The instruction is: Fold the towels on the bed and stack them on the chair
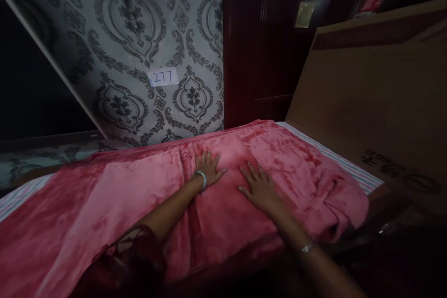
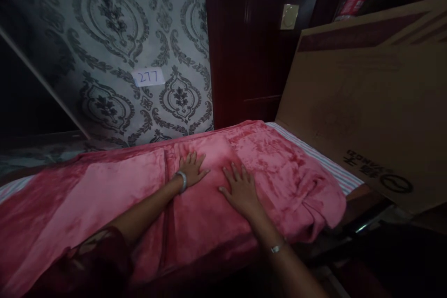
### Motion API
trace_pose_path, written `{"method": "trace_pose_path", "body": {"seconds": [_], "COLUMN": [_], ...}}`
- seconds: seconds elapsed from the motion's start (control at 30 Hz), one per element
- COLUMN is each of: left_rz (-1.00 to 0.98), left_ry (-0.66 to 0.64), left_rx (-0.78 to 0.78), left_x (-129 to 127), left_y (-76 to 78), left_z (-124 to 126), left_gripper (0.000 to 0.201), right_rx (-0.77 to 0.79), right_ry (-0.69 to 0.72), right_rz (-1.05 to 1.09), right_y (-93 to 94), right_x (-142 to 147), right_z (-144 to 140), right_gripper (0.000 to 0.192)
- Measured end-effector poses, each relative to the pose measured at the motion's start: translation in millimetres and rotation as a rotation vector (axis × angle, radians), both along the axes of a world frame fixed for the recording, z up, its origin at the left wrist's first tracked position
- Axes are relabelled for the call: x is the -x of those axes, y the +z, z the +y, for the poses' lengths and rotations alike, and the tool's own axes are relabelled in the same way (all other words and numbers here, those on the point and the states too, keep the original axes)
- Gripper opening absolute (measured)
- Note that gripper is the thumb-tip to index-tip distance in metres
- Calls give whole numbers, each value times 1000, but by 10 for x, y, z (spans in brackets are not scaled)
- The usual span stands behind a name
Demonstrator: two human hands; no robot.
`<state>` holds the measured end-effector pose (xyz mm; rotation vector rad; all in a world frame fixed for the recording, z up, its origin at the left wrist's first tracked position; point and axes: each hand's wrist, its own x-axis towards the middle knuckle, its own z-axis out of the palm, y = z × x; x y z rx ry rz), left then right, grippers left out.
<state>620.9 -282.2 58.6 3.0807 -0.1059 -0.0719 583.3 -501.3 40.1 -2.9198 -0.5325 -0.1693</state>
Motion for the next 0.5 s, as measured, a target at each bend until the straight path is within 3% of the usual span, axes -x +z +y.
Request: {"method": "trace_pose_path", "body": {"seconds": [0.07, 0.17, 0.3, 0.4, 0.5], "left_rz": [16, 1, -46, 23, -26], "left_ry": [6, 11, -195, -304, -155], "left_rx": [-4, -12, 47, 62, 43], "left_x": [-1, -115, -497, -839, -1071], "left_y": [23, 201, 395, 336, 126], "left_z": [29, -73, -470, -750, -855], "left_gripper": [85, 83, 75, 72, 76], "right_rx": [-3, -24, -42, -56, -74], "right_ry": [-14, -24, -10, 4, 3], "right_rz": [-8, -36, -62, -83, -87], "right_y": [-134, -188, -177, -200, -240], "right_x": [40, 49, 11, 7, 13], "right_z": [-8, -18, -9, -12, -27], "right_gripper": [68, 68, 69, 69, 68]}}
